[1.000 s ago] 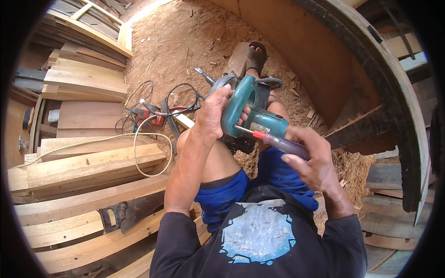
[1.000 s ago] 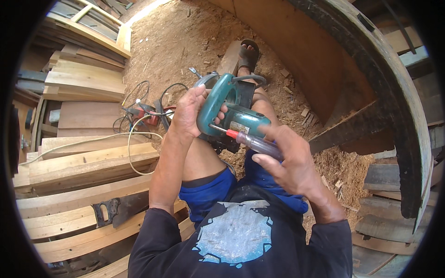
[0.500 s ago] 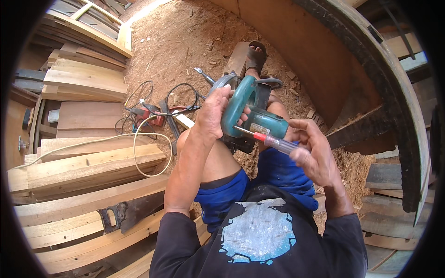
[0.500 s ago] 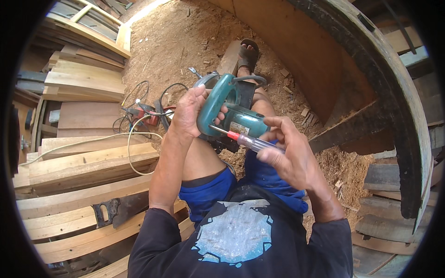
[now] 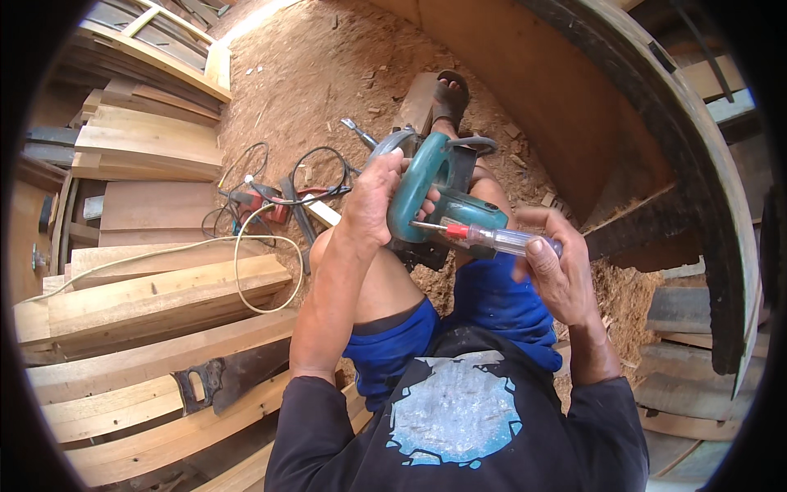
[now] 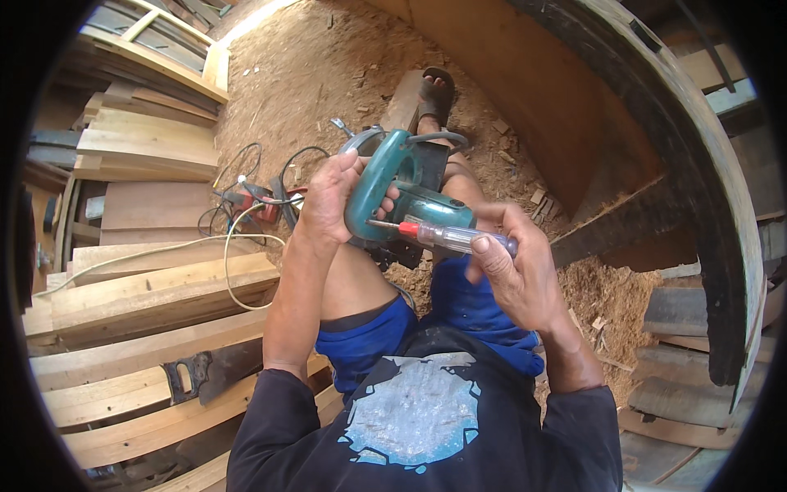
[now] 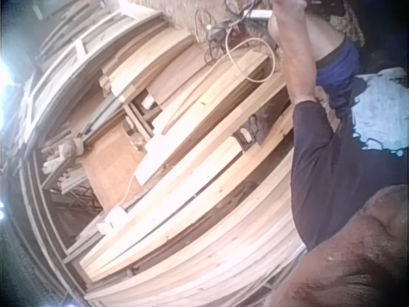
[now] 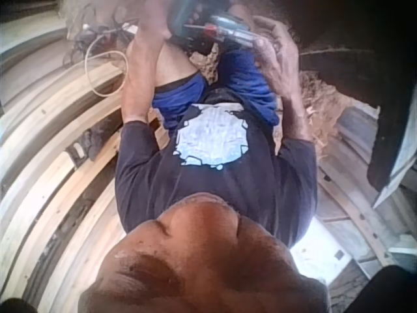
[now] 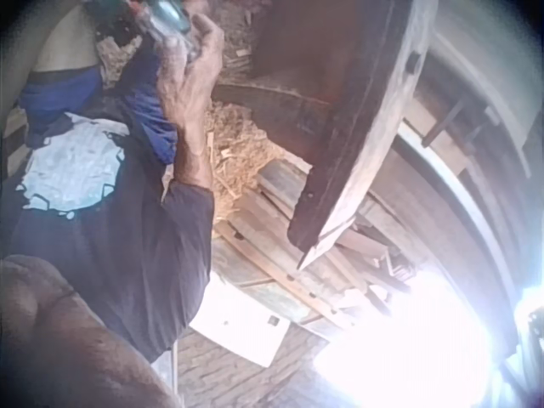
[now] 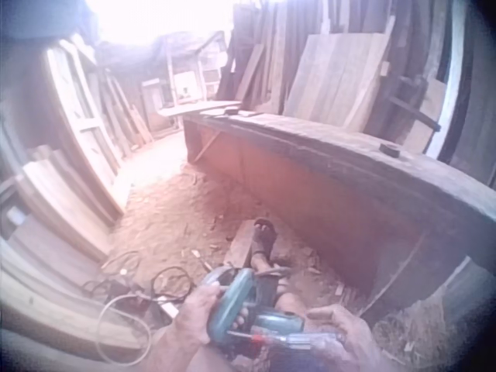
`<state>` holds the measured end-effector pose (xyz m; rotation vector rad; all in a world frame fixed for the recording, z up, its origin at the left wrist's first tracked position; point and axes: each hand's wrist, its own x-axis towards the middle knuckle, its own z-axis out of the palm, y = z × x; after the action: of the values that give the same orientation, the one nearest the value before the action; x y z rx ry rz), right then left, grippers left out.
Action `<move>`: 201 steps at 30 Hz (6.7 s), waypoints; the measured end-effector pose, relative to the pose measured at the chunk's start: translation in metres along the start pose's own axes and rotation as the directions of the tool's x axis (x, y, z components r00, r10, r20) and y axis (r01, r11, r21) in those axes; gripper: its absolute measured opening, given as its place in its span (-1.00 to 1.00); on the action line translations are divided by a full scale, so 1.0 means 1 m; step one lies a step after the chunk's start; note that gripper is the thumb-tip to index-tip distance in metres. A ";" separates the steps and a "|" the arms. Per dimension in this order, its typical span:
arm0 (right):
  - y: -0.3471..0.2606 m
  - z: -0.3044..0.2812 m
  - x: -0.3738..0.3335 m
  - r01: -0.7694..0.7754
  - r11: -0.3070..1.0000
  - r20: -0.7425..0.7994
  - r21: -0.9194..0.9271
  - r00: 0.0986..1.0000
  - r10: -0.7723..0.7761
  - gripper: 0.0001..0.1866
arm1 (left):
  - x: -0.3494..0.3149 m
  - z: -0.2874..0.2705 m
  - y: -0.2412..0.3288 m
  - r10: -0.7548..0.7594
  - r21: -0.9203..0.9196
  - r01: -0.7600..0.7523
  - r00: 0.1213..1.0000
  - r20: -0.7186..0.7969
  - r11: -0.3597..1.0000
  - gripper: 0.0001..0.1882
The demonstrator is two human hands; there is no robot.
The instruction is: The person operates a circular saw on a piece of wood, checks a connection, and uses a screwdriver to tighten components on the tool.
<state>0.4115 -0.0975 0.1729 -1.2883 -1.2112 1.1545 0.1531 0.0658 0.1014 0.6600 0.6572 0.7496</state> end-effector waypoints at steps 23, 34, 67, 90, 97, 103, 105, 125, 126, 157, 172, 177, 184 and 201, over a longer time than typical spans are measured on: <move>0.019 0.010 -0.006 0.361 0.907 0.060 -0.215 0.932 -0.357 -0.66 | 0.004 0.000 0.001 0.007 0.002 -0.007 1.000 0.012 1.000 -0.41; 0.012 0.001 -0.002 0.530 0.717 0.256 -0.453 0.847 -0.465 -0.63 | 0.003 0.001 0.004 0.008 0.006 -0.008 1.000 0.011 1.000 -0.41; 0.023 -0.009 -0.006 0.386 0.736 0.283 -0.556 0.921 -0.269 -0.48 | 0.004 0.000 -0.001 0.009 -0.015 -0.009 0.999 0.031 1.000 -0.41; 0.029 0.005 -0.011 -0.060 0.994 0.063 -0.086 0.996 0.065 -0.79 | 0.004 -0.001 -0.002 0.010 0.010 -0.010 1.000 0.028 1.000 -0.43; 0.040 0.089 0.040 0.373 0.760 0.025 -0.532 0.904 -0.426 -0.76 | 0.006 -0.003 -0.007 0.087 -0.019 -0.086 0.988 0.131 0.996 -0.49; 0.063 0.113 0.052 0.509 0.740 0.065 -0.440 0.839 -0.540 -0.68 | 0.005 -0.013 -0.005 0.074 -0.002 -0.074 0.995 0.067 0.997 -0.41; 0.061 0.110 0.056 0.500 0.747 0.085 -0.438 0.850 -0.519 -0.69 | 0.007 -0.012 -0.004 0.042 -0.014 -0.042 0.999 0.025 0.999 -0.37; 0.353 -0.124 0.106 -0.464 0.868 -0.432 -0.175 0.829 0.356 -0.87 | -0.023 -0.007 0.000 0.078 0.053 -0.080 0.996 0.045 0.995 -0.46; 0.380 -0.135 0.102 -0.528 0.828 -0.486 -0.189 0.783 0.389 -0.86 | -0.017 -0.003 -0.001 0.075 0.052 -0.078 0.996 0.058 0.996 -0.48; 0.047 -0.033 0.019 0.374 0.858 0.040 -0.352 0.922 -0.385 -0.58 | -0.022 0.005 0.008 0.092 0.408 -0.079 0.996 -0.014 0.909 -0.61; 0.054 -0.008 0.040 0.413 0.837 0.073 -0.360 0.907 -0.416 -0.61 | -0.025 0.014 0.010 0.119 0.539 -0.124 0.992 0.044 0.833 -0.26; 0.034 -0.013 0.040 0.369 0.828 0.211 -0.423 0.928 -0.306 -0.61 | -0.025 0.013 0.009 0.122 0.546 -0.126 0.992 0.043 0.828 -0.30; 0.021 -0.012 0.050 0.147 0.983 0.262 -0.112 0.958 -0.113 -0.49 | -0.028 0.020 0.008 0.129 0.637 -0.116 0.991 0.026 0.762 -0.21; 0.011 -0.017 0.070 0.302 0.882 0.285 -0.363 0.937 -0.203 -0.49 | -0.026 0.023 0.011 0.127 0.645 -0.104 0.992 0.010 0.757 -0.15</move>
<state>0.4324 -0.0282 0.1622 -1.2566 -1.8152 0.9121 0.1504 0.0449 0.1313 1.3402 0.9258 0.6402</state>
